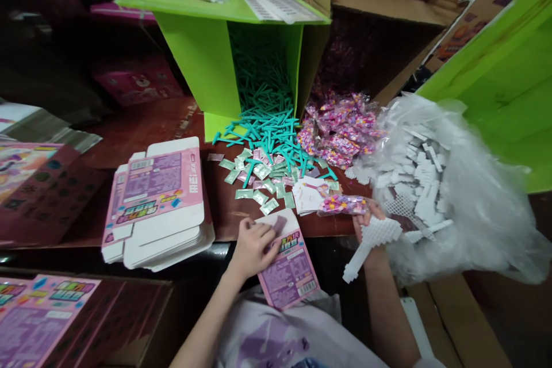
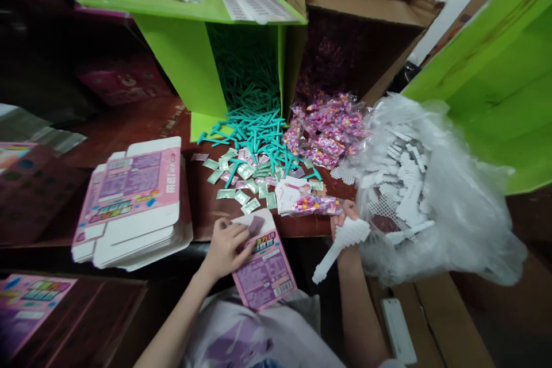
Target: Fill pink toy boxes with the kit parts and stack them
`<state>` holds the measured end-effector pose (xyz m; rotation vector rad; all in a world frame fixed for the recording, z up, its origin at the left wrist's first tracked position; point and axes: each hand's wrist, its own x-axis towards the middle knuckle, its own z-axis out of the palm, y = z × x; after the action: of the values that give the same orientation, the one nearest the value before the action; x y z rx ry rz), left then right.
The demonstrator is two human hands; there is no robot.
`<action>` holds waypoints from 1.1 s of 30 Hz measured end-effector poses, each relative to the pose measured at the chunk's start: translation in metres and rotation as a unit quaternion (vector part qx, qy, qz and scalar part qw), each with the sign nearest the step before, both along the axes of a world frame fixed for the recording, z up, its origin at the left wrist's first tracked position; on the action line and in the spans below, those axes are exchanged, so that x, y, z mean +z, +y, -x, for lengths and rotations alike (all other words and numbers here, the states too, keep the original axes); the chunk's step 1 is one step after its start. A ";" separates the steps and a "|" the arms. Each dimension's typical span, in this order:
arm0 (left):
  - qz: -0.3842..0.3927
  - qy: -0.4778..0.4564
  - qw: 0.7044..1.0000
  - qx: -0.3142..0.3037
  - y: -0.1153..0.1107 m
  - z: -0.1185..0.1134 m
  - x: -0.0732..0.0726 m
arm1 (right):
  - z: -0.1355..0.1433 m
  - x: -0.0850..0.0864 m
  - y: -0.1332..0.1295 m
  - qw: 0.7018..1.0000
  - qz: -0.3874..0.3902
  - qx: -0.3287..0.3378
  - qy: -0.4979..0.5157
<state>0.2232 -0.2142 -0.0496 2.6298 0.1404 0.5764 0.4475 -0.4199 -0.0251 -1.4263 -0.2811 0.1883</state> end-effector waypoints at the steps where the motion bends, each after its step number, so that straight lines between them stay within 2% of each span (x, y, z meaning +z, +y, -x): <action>1: -0.009 -0.013 1.000 -0.025 -0.005 0.007 0.006 | 0.001 0.004 -0.002 1.000 -0.011 0.003 0.008; 4: -0.013 -0.054 0.994 -0.092 -0.025 0.030 0.025 | 0.007 0.016 -0.009 0.998 -0.049 0.006 0.045; 6: 0.033 -0.049 0.993 -0.107 -0.039 0.042 0.033 | 0.011 0.020 -0.015 0.996 -0.067 -0.001 0.061; 8: 0.096 -0.022 0.990 -0.102 -0.050 0.050 0.036 | 0.014 0.020 -0.020 0.994 -0.078 -0.005 0.073; 10: 0.125 -0.008 0.987 -0.100 -0.058 0.056 0.035 | 0.016 0.019 -0.023 0.992 -0.096 0.009 0.085; 16: 0.048 -0.061 0.982 -0.170 -0.066 0.063 0.031 | 0.019 0.020 -0.027 0.986 -0.132 0.012 0.106; 19: 0.068 -0.047 0.983 -0.163 -0.057 0.047 0.041 | 0.020 0.028 -0.022 0.985 -0.127 0.005 0.121; 22: 0.090 0.049 0.984 -0.143 -0.047 0.014 0.050 | 0.025 0.037 -0.008 0.984 -0.124 0.006 0.129; 24: 0.121 0.093 0.976 -0.153 -0.045 -0.009 0.050 | 0.030 0.040 0.004 0.984 -0.118 0.017 0.134; 25: 0.148 0.087 0.974 -0.147 -0.046 -0.018 0.049 | 0.032 0.041 0.010 0.984 -0.113 0.026 0.137; 27: 0.241 0.009 0.966 -0.089 -0.048 -0.031 0.044 | 0.035 0.038 0.022 0.983 -0.103 0.053 0.140; 28: 0.308 -0.049 0.949 -0.046 -0.050 -0.035 0.041 | 0.036 0.036 0.028 0.983 -0.098 0.070 0.140; 30: 0.439 -0.139 0.887 0.020 -0.050 -0.038 0.037 | 0.038 0.031 0.038 0.979 -0.082 0.112 0.146; 31: 0.479 -0.158 0.862 0.040 -0.049 -0.040 0.035 | 0.039 0.029 0.044 0.977 -0.063 0.132 0.153; 33: 0.498 -0.158 0.848 0.090 -0.043 -0.043 0.031 | 0.039 0.026 0.053 0.982 -0.015 0.124 0.143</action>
<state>0.2661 -0.2576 -0.0189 1.4976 0.4484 0.7301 0.4084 -0.3668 0.0010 -1.3119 -0.2234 0.5854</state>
